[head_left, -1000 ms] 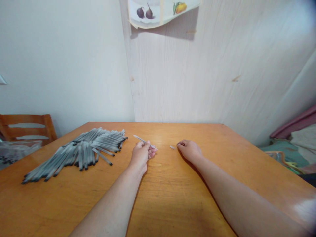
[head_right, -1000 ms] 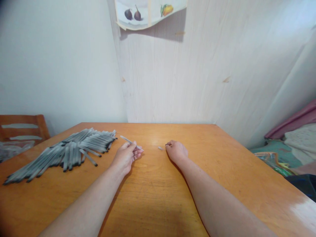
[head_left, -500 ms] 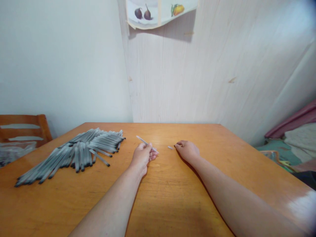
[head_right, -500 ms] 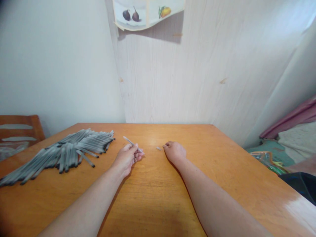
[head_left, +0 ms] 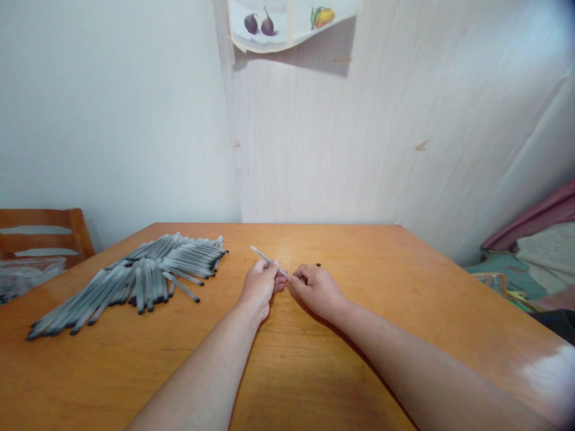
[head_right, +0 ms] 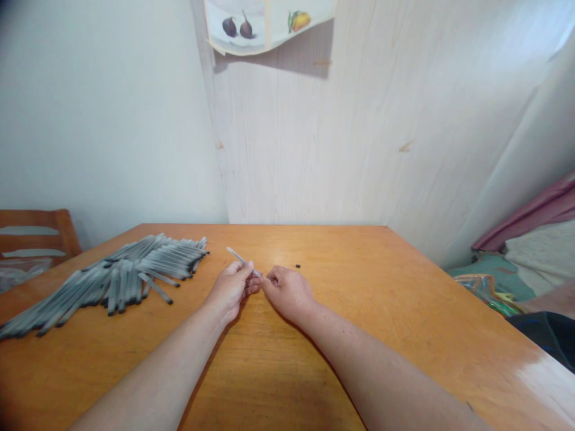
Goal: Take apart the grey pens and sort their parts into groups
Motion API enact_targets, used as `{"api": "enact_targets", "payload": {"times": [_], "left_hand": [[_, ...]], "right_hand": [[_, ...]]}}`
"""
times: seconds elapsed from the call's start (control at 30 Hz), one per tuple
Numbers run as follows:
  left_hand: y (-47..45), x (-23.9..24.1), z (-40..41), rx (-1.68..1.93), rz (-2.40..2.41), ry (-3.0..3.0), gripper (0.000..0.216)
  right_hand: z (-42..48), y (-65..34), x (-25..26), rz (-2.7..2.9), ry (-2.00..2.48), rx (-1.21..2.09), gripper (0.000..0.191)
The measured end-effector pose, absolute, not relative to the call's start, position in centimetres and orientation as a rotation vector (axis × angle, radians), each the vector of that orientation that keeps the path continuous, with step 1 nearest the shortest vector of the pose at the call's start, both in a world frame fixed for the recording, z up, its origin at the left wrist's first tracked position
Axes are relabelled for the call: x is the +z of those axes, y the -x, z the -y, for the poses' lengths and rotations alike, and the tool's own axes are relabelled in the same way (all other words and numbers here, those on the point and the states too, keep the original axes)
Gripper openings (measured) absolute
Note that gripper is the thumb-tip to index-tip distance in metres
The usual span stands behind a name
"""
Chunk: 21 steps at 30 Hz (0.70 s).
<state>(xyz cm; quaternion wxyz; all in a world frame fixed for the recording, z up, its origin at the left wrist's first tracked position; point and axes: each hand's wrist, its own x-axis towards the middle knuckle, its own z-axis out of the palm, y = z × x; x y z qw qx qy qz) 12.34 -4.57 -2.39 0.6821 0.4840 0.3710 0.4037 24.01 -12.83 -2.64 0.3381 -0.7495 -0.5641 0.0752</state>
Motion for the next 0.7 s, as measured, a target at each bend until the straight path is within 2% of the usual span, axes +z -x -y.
{"api": "enact_targets", "payload": {"times": [0.27, 0.7], "left_hand": [[-12.2, -2.7, 4.0, 0.907, -0.837, -1.107, 0.015], [-10.3, -1.3, 1.3, 1.099, -0.83, -0.961, 0.016]], "right_hand": [[13.3, -23.9, -2.5, 1.536, 2.006, 0.103, 0.023], [15.2, -23.4, -1.3, 1.84, 2.037, -0.05, 0.025]]}}
